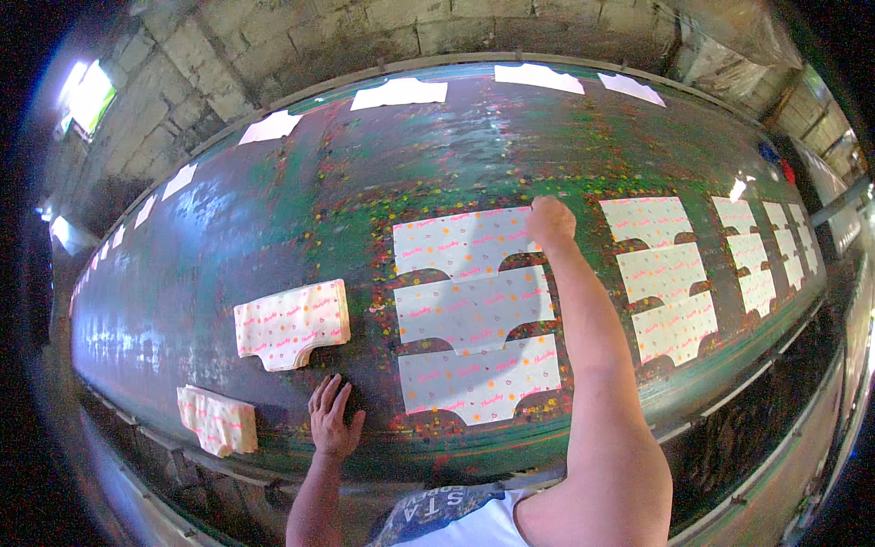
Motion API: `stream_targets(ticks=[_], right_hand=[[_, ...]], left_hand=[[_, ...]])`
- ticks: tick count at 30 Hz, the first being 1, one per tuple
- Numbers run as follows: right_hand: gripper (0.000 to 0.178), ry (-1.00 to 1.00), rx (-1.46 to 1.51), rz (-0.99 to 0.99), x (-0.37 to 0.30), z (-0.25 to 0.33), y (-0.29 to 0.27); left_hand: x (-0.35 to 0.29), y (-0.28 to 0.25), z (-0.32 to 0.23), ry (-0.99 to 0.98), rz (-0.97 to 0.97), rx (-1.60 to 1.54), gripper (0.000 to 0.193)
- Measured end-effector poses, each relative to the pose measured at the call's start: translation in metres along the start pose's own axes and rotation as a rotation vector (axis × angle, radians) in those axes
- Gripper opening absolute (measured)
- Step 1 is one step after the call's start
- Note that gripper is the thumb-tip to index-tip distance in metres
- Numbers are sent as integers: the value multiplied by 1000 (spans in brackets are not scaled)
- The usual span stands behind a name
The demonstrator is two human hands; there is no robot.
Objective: The person repeatedly picks up small patterned paper sheets from a green conveyor belt, separates them, and places them in rows along the belt. The person handles the sheets one at a time, occasionally stacking them before arranging them in a line.
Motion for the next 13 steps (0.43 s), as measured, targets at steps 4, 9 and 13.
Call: stream_targets(ticks=[4,9,13], right_hand=[[21,-74,-86,36,24,7,9],[23,-32,-43,210,29,11,-1],[27,-45,-76,152,5,30,-14]], left_hand=[[1,0,2,-1,6,9,59],[-1,-1,6,9,-25,-22,59],[-2,-1,9,15,-30,-30,61]])
Point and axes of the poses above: each hand's wrist, its own x-axis towards the middle knuckle, its own y-axis out of the palm, z = x × y, the point moved 4 cm from there along x, towards the middle knuckle, and after that the axes turned 2 degrees about x, right-handed, at the moved point
